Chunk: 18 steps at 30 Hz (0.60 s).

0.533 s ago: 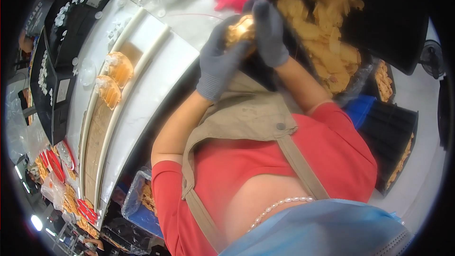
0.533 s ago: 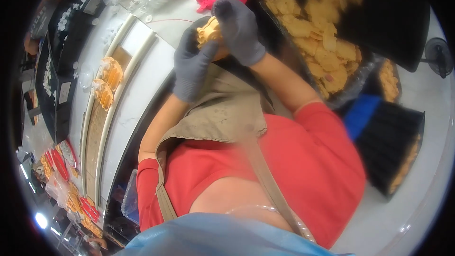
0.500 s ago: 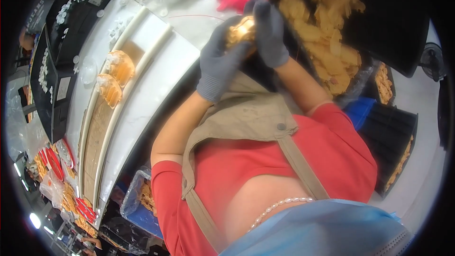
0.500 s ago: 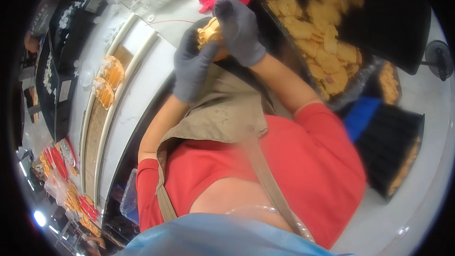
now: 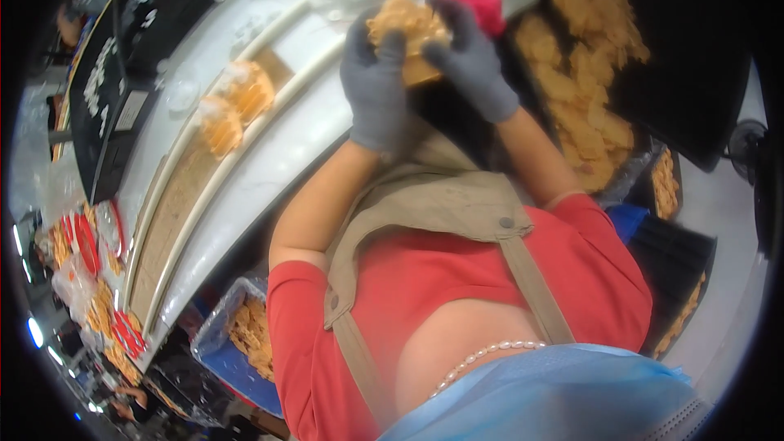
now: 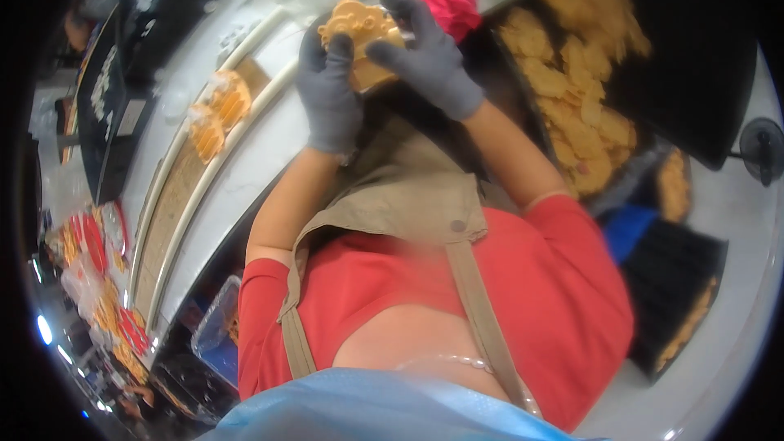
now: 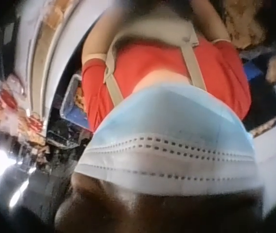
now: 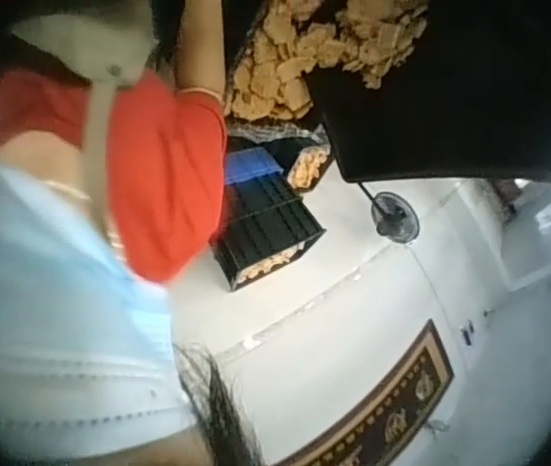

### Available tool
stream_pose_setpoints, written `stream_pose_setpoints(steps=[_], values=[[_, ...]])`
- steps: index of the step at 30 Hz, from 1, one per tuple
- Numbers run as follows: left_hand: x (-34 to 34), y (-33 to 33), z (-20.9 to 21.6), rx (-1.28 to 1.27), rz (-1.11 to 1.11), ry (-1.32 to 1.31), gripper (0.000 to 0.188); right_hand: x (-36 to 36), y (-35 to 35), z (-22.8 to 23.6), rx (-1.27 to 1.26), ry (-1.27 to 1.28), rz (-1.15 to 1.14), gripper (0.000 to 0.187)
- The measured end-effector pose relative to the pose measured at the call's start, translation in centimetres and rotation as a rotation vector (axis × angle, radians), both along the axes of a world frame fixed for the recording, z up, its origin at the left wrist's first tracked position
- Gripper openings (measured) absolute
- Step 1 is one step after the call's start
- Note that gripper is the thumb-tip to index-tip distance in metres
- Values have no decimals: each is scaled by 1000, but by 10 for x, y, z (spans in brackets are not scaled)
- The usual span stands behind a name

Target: The person places waffle-like snacks into plastic trays and applies decorative stickers to them by hand.

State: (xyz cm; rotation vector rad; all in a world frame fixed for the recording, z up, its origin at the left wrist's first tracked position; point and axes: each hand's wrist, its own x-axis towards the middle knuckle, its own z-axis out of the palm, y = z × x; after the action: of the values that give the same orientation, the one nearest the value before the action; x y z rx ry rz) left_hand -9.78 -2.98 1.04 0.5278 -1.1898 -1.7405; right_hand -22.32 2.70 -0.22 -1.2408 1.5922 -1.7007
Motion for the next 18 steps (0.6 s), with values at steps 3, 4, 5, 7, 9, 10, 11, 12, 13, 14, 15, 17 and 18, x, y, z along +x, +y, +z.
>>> stream_pose_setpoints(steps=[3,4,5,7,9,10,11,12,13,14,15,17,18], values=[[3,-8,-5,-212,51,-248,44,0,8,3,301,-245,207,51],[1,-10,-5,-282,77,-244,53,-3,8,5,276,-285,208,50],[10,-14,-1,-287,79,-250,53,-8,9,6,253,-322,198,48],[35,-23,10,-333,21,-550,55,-19,0,-1,300,-271,150,44],[71,-43,-17,-541,372,-693,37,-38,-9,-8,402,281,32,43],[85,-46,-13,-559,522,-733,35,-50,-8,-14,445,401,34,46],[115,-66,-37,-732,732,-878,37,-61,-6,-15,492,523,38,50],[130,-66,-20,-666,773,-1081,45,-68,-4,-15,513,506,15,52],[150,-71,-14,-758,814,-1341,58,-72,-6,-12,520,491,20,54],[153,-65,4,-593,758,-1601,68,-73,-3,-4,598,512,-8,56],[156,-63,5,-566,728,-1646,71,-73,3,10,673,532,-29,59],[167,-72,-6,-606,687,-1666,70,-80,14,20,742,551,-50,63],[172,-78,-13,-422,575,-1497,72,-87,24,15,593,615,-167,60]])
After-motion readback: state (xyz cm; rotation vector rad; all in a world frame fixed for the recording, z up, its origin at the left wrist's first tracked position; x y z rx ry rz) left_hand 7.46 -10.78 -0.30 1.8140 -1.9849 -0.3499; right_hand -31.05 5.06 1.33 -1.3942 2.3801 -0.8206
